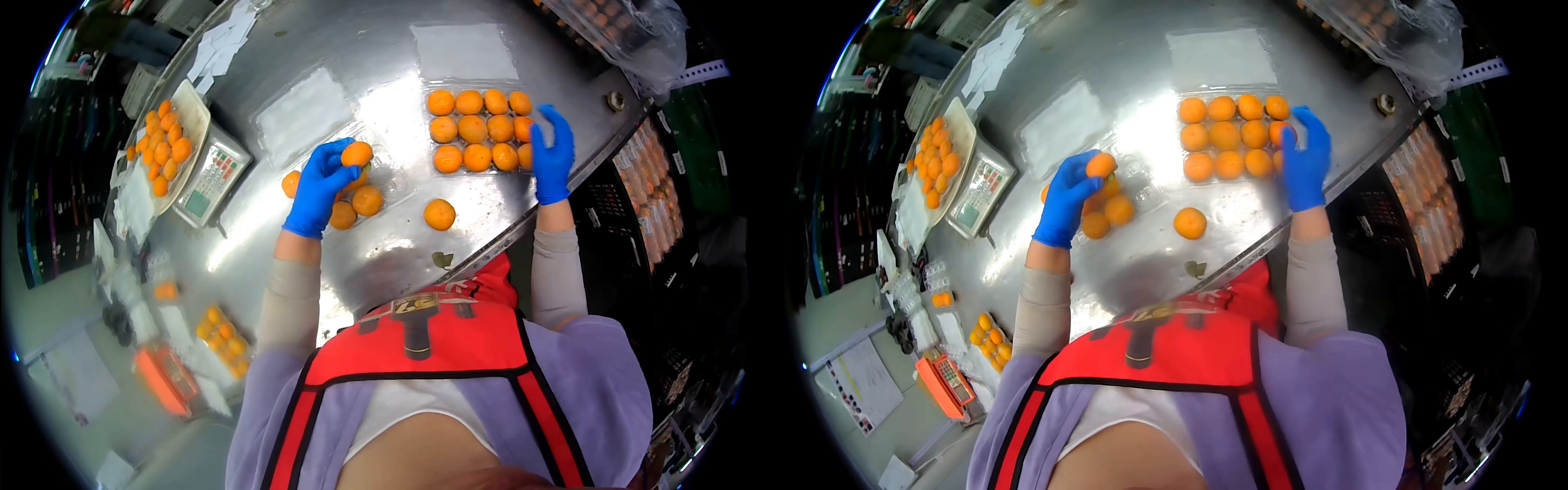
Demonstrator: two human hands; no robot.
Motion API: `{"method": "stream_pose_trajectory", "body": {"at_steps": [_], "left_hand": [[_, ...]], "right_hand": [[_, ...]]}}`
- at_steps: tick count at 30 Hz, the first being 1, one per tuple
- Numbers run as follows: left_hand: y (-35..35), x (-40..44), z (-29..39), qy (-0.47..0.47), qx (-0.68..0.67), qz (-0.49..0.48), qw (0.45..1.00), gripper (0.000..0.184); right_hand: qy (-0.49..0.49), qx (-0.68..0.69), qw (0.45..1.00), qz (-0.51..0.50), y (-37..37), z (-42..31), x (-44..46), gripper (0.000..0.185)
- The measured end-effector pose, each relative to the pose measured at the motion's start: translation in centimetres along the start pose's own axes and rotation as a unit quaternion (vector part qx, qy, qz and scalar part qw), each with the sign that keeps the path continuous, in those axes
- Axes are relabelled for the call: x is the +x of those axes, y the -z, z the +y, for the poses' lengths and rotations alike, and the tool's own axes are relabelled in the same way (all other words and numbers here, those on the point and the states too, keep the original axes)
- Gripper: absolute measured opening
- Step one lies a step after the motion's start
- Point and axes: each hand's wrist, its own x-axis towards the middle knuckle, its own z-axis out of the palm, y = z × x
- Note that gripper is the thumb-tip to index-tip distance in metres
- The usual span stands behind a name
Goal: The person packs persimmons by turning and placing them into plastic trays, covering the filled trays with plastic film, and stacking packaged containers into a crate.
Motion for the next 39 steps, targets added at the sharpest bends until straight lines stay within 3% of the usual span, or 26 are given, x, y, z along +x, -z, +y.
{"method": "stream_pose_trajectory", "body": {"at_steps": [2,7,10,13,15,17,21,25,27,29,31,33,36,39], "left_hand": [[-0.5,-0.1,-0.1,0.010,0.003,-0.007,1.000,0.052],[-1.3,0.1,-0.9,0.014,0.017,-0.034,0.999,0.060],[-2.4,0.1,-1.0,0.004,0.036,-0.040,0.999,0.060],[-3.1,0.1,-1.3,0.004,0.022,-0.062,0.998,0.059],[-3.4,0.2,-1.6,-0.025,0.039,-0.079,0.996,0.059],[-3.8,0.2,-1.8,-0.027,0.054,-0.080,0.995,0.060],[-4.7,0.4,-2.2,-0.059,0.102,-0.094,0.989,0.062],[-5.5,0.0,-1.5,-0.051,0.158,-0.063,0.984,0.061],[-5.8,-0.1,-1.4,-0.130,0.193,-0.054,0.971,0.058],[-5.9,-0.2,-1.4,-0.133,0.183,-0.048,0.973,0.057],[-5.8,-0.2,-1.5,-0.162,0.174,-0.051,0.970,0.058],[-5.7,-0.1,-1.7,-0.163,0.186,-0.047,0.968,0.058],[-5.9,-0.1,-1.9,-0.162,0.196,-0.047,0.966,0.060],[-6.4,-0.1,-2.1,-0.168,0.189,-0.043,0.967,0.059]], "right_hand": [[-0.203,0.087,0.969,0.109,2.6,2.3,-0.4,0.029],[-0.279,0.089,0.955,0.035,5.2,3.0,-2.3,0.028],[-0.182,0.049,0.981,-0.041,4.4,2.8,-3.3,0.023],[-0.178,0.120,0.977,-0.019,3.0,3.5,-3.7,0.025],[-0.184,0.098,0.978,-0.023,2.4,3.9,-3.1,0.033],[-0.116,-0.030,0.992,-0.049,2.1,3.3,-1.9,0.041],[-0.124,-0.076,0.982,-0.118,1.4,2.9,0.0,0.046],[-0.079,-0.205,0.953,-0.210,1.9,2.3,1.9,0.048],[-0.083,-0.164,0.956,-0.228,2.0,3.8,1.9,0.047],[-0.197,0.068,0.961,-0.182,2.2,4.8,1.3,0.046],[-0.239,0.079,0.952,-0.175,3.2,3.7,0.7,0.046],[-0.218,0.156,0.957,-0.108,3.8,2.3,-0.5,0.047],[-0.171,0.253,0.933,-0.191,3.4,-4.3,-3.2,0.047],[-0.008,0.095,0.976,-0.194,1.0,-6.1,-6.8,0.043]]}}
